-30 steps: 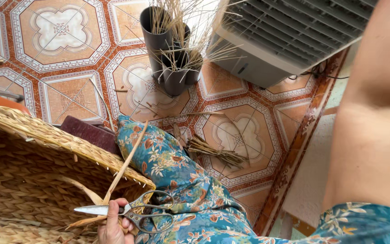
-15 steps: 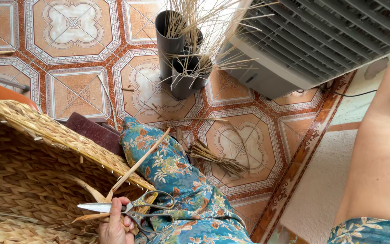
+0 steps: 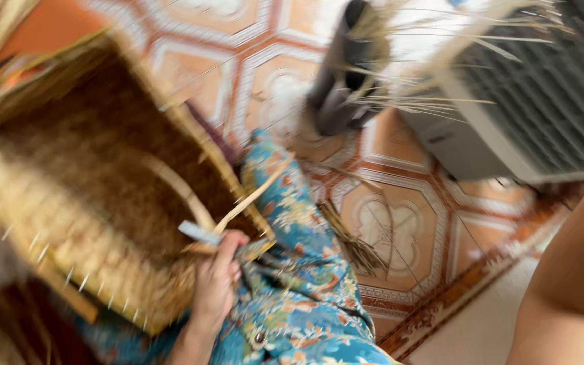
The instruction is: The person trims the protruding edges of a woven basket using shears. They hold the basket on their lap, cut the excess strands along the rim, and occasionally adjust the basket's position to access different sections.
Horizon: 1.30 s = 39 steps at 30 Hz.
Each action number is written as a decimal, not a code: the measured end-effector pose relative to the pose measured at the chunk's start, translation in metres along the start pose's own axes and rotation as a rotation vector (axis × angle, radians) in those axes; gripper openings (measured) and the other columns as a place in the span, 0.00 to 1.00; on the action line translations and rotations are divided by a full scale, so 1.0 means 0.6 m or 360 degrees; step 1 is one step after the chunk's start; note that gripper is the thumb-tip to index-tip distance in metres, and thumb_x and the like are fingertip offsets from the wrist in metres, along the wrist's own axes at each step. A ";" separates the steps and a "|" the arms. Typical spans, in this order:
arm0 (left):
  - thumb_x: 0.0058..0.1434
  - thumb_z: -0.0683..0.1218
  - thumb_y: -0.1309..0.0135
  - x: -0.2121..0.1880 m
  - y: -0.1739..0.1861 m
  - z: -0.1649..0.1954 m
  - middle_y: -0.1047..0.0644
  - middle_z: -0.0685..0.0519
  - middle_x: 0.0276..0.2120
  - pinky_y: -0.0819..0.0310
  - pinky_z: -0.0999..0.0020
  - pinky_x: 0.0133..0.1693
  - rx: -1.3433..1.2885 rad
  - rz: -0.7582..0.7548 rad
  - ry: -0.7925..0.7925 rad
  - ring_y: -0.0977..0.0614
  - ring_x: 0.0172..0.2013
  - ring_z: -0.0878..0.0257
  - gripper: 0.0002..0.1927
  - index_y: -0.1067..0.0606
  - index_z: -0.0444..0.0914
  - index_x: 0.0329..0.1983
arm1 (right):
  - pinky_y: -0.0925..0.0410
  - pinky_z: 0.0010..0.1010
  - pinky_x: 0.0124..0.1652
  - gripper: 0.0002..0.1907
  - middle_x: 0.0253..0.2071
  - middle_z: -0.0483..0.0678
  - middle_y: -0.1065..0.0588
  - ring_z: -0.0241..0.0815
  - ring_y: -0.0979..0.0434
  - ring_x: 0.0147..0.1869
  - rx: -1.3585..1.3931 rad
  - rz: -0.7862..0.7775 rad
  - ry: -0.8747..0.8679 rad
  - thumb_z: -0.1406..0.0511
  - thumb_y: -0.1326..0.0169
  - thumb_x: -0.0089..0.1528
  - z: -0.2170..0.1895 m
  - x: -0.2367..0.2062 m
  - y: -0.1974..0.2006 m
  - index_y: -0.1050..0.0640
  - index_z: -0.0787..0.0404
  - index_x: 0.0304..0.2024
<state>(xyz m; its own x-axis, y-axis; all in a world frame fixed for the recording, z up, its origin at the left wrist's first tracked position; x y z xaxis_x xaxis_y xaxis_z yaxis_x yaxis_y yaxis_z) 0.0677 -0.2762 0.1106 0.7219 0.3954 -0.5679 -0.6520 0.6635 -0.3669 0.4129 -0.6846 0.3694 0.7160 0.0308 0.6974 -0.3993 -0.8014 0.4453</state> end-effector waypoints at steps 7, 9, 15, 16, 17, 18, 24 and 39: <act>0.71 0.47 0.46 -0.027 -0.076 0.096 0.23 0.62 0.28 0.39 0.75 0.26 0.0220 -0.0092 -0.0709 0.30 0.26 0.73 0.11 0.20 0.37 0.36 | 0.24 0.30 0.44 0.22 0.43 0.50 0.18 0.40 0.15 0.44 0.0797 -0.1736 0.0165 0.66 0.31 0.53 -0.328 -0.379 -0.239 0.23 0.65 0.47; 0.75 0.46 0.45 -0.065 -0.096 0.152 0.21 0.57 0.45 0.22 0.70 0.41 0.0057 -0.0273 -0.1393 0.19 0.42 0.68 0.10 0.22 0.37 0.38 | 0.25 0.32 0.45 0.28 0.45 0.51 0.20 0.41 0.17 0.46 0.0726 -0.1744 0.0325 0.65 0.30 0.51 -0.382 -0.411 -0.271 0.26 0.67 0.50; 0.74 0.45 0.44 -0.089 -0.063 0.174 0.24 0.58 0.38 0.25 0.76 0.41 0.0029 0.0028 -0.1415 0.20 0.37 0.73 0.05 0.25 0.38 0.44 | 0.26 0.31 0.44 0.30 0.51 0.57 0.30 0.44 0.24 0.45 0.0721 -0.1467 0.0346 0.69 0.29 0.56 -0.456 -0.430 -0.309 0.30 0.66 0.55; 0.74 0.45 0.43 -0.092 -0.053 0.176 0.23 0.59 0.37 0.24 0.76 0.41 -0.0021 0.0050 -0.1409 0.20 0.37 0.73 0.06 0.25 0.37 0.44 | 0.28 0.31 0.44 0.31 0.51 0.57 0.30 0.44 0.26 0.44 0.0703 -0.1432 0.0398 0.70 0.28 0.55 -0.467 -0.433 -0.312 0.30 0.65 0.55; 0.74 0.46 0.43 -0.097 -0.043 0.177 0.22 0.59 0.36 0.24 0.77 0.41 -0.0072 0.0067 -0.1402 0.20 0.37 0.73 0.07 0.25 0.37 0.43 | 0.30 0.32 0.43 0.31 0.51 0.57 0.30 0.45 0.27 0.42 0.0683 -0.1395 0.0447 0.70 0.28 0.54 -0.477 -0.434 -0.314 0.30 0.65 0.55; 0.74 0.46 0.43 -0.102 -0.031 0.177 0.22 0.58 0.36 0.24 0.77 0.39 -0.0056 0.0116 -0.1374 0.21 0.36 0.74 0.07 0.25 0.37 0.44 | 0.30 0.35 0.45 0.30 0.49 0.56 0.28 0.49 0.26 0.45 0.0669 -0.1387 0.0551 0.73 0.29 0.53 -0.490 -0.438 -0.314 0.29 0.64 0.54; 0.72 0.46 0.42 -0.153 0.015 0.175 0.20 0.56 0.39 0.19 0.77 0.41 -0.0042 0.0162 -0.1352 0.17 0.36 0.74 0.09 0.27 0.38 0.48 | 0.31 0.36 0.51 0.29 0.49 0.55 0.27 0.52 0.27 0.50 0.0825 -0.1479 0.0648 0.76 0.31 0.53 -0.510 -0.461 -0.336 0.30 0.62 0.53; 0.79 0.56 0.53 -0.428 0.412 0.211 0.23 0.51 0.37 0.37 0.78 0.29 -0.0546 0.1175 -0.1965 0.30 0.28 0.72 0.19 0.22 0.36 0.53 | 0.26 0.26 0.48 0.32 0.46 0.53 0.22 0.38 0.21 0.46 0.1769 -0.1859 -0.0998 0.65 0.35 0.66 -0.350 -0.478 -0.321 0.32 0.68 0.68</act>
<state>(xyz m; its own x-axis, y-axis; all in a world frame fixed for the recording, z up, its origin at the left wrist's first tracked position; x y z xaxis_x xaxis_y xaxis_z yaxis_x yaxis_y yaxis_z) -0.2497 -0.1337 0.2590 -0.1689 0.9634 0.2082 -0.8457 -0.0331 -0.5327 0.1645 -0.4138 0.2017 0.5198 0.8468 -0.1128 0.8123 -0.5308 -0.2417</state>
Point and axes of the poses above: each hand's wrist, its own x-axis towards the middle knuckle, its own y-axis out of the back of the hand, z = x × y, the point moved 8 cm from there along x, towards the middle knuckle
